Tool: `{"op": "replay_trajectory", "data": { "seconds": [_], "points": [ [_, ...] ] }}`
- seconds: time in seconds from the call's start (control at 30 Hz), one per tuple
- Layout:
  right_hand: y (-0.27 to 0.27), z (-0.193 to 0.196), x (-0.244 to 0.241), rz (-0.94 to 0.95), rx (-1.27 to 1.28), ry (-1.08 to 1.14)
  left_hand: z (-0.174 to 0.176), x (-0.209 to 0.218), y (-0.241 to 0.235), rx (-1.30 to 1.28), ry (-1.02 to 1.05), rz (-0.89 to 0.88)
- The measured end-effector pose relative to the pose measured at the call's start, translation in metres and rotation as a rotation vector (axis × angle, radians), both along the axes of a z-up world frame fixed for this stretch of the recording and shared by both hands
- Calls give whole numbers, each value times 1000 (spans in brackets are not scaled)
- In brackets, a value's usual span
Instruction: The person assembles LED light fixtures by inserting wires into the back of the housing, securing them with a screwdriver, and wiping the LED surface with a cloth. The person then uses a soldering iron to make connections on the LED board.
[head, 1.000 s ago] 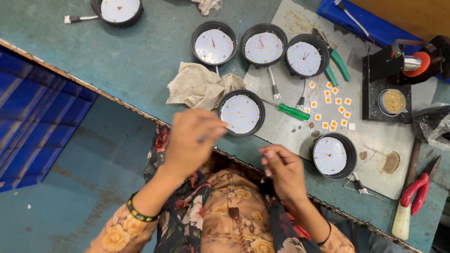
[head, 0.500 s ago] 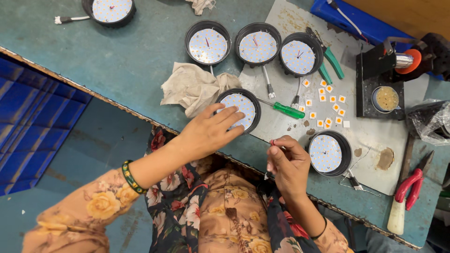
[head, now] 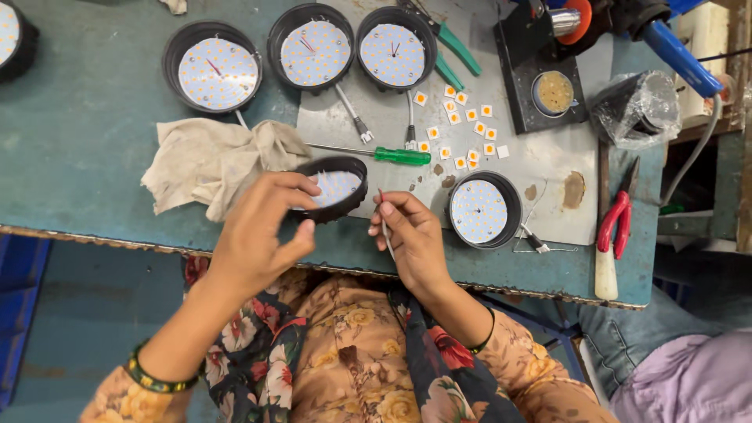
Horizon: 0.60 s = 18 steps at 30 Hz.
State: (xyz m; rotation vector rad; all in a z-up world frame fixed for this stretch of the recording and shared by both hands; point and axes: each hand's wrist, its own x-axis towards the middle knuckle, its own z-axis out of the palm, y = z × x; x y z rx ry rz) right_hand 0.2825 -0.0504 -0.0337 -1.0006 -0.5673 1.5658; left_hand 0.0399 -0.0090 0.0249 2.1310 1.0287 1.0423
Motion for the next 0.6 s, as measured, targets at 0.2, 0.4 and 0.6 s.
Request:
{"op": "replay_trajectory", "data": {
  "seconds": [0.2, 0.4, 0.6],
  "points": [
    [-2, -2, -12, 66, 105, 7, -39, 16, -38, -747, -1204, 164],
    [2, 3, -31, 244, 43, -265, -65, 6, -41, -859, -1257, 289],
    [-5, 14, -28, 275, 161, -583, -55, 17, -47, -555, -658, 423]
  ]
}}
